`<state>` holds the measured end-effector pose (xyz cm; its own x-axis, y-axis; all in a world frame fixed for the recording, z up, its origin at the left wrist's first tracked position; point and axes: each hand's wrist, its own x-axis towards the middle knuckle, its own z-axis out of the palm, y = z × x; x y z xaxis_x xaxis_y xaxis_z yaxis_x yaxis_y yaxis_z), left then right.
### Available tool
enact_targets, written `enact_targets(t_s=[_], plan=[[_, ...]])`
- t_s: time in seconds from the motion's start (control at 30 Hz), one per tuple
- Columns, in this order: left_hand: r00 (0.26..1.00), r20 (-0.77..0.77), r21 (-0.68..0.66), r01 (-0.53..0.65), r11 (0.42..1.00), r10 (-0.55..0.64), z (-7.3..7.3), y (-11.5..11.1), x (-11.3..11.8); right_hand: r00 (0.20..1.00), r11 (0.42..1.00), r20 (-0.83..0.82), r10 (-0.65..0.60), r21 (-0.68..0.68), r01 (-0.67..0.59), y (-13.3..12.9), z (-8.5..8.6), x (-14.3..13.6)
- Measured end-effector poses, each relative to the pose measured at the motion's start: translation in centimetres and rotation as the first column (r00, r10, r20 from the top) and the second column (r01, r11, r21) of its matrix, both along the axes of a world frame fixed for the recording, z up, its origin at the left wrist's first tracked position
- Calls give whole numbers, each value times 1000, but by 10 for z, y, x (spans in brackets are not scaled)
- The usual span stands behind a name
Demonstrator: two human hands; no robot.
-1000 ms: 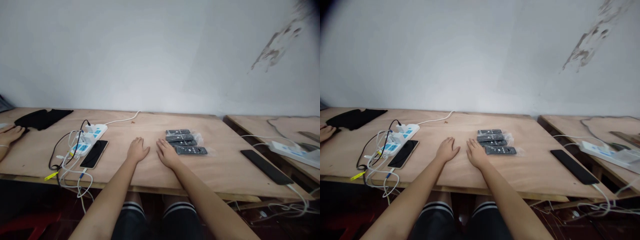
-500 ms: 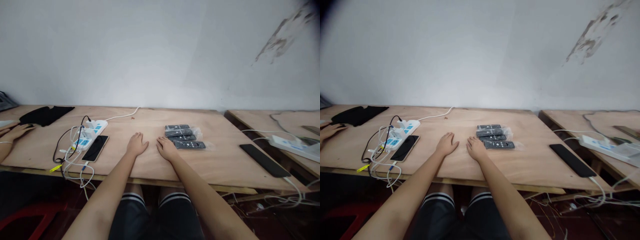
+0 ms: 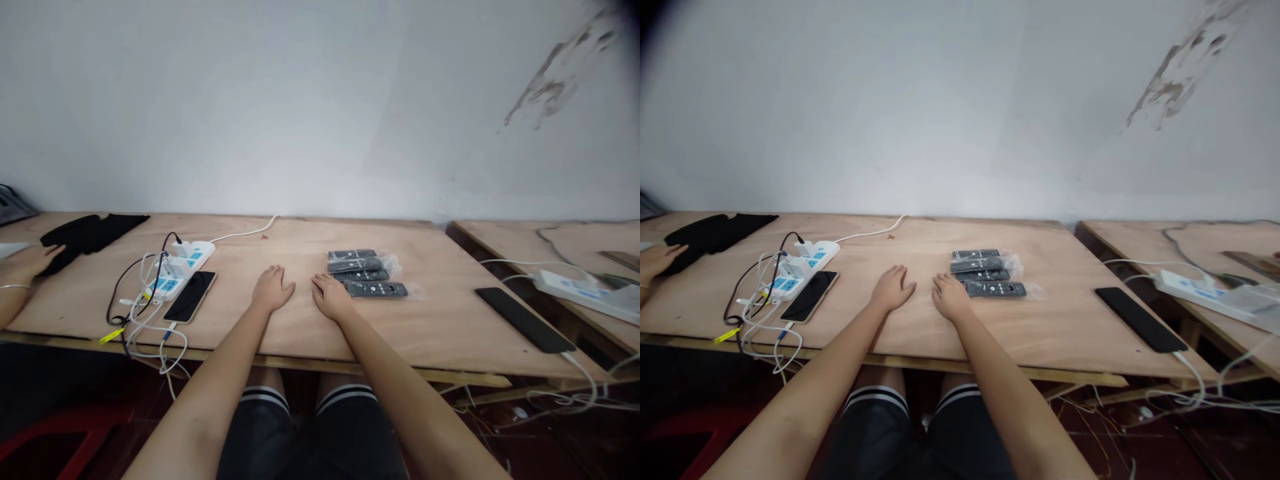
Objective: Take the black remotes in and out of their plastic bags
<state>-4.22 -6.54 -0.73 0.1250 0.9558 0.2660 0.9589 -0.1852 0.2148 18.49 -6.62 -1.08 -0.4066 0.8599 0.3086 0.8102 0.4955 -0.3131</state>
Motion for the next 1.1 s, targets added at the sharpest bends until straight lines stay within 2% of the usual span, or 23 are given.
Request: enact_targets(t_s=[1.1], plan=[[1000, 18, 4, -7, 1000, 7, 2, -1, 1, 999, 1000, -34, 9, -22, -9, 2, -1, 1]])
